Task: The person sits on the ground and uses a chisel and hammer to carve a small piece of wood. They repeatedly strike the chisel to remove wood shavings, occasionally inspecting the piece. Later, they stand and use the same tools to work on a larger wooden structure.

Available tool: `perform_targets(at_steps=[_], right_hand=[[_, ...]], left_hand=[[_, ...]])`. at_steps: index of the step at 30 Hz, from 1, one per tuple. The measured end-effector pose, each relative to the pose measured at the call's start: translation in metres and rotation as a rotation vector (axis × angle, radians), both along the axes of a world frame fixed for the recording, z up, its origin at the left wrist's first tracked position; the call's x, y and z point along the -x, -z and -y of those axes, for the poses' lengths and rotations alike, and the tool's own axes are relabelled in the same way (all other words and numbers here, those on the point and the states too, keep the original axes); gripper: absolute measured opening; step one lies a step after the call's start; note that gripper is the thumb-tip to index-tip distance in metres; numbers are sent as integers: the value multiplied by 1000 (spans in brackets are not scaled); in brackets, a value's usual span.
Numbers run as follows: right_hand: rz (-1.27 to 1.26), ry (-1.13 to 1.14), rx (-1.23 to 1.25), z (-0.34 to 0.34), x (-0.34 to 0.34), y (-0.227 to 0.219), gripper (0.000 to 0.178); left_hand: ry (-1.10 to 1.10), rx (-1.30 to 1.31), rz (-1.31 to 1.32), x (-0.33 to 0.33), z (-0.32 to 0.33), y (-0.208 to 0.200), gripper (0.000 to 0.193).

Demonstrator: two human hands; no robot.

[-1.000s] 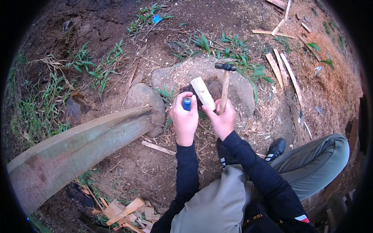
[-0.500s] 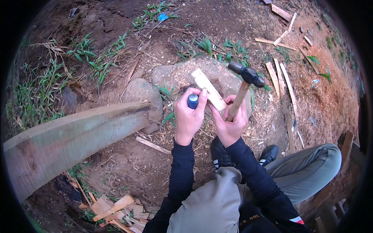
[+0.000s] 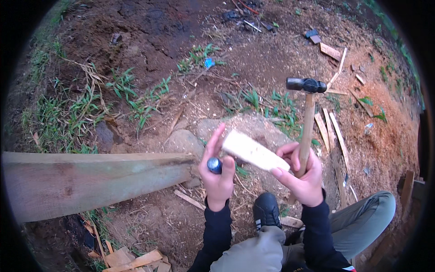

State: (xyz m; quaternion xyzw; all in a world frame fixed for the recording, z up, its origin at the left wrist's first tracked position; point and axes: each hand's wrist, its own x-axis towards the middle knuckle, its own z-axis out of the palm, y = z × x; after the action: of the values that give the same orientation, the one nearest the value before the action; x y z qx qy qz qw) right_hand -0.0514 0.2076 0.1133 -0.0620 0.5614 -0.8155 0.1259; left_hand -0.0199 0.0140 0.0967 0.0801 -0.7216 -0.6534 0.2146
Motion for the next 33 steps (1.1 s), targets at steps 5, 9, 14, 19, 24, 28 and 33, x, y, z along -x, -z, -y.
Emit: perform_targets(at_steps=[5, 9, 14, 19, 24, 28, 33], right_hand=[[-76, -69, 34, -17, 18, -27, 46], [-79, -41, 116, -23, 15, -51, 50], [-119, -70, 115, -28, 14, -60, 51], [-156, -35, 40, -27, 12, -58, 47], [-78, 70, 143, -18, 10, -52, 42], [-40, 103, 114, -20, 11, -50, 38], [-43, 113, 140, -26, 12, -50, 37]], left_hand=[[11, 54, -40, -18, -3, -40, 45], [-43, 156, -157, -29, -12, -52, 48], [-116, 60, -178, -37, -24, -57, 59], [-34, -27, -237, -33, -28, -57, 46], [-10, 332, -238, -26, -21, -52, 46], [48, 651, -356, -11, -24, -64, 47], [83, 592, -329, -11, -29, -66, 47]])
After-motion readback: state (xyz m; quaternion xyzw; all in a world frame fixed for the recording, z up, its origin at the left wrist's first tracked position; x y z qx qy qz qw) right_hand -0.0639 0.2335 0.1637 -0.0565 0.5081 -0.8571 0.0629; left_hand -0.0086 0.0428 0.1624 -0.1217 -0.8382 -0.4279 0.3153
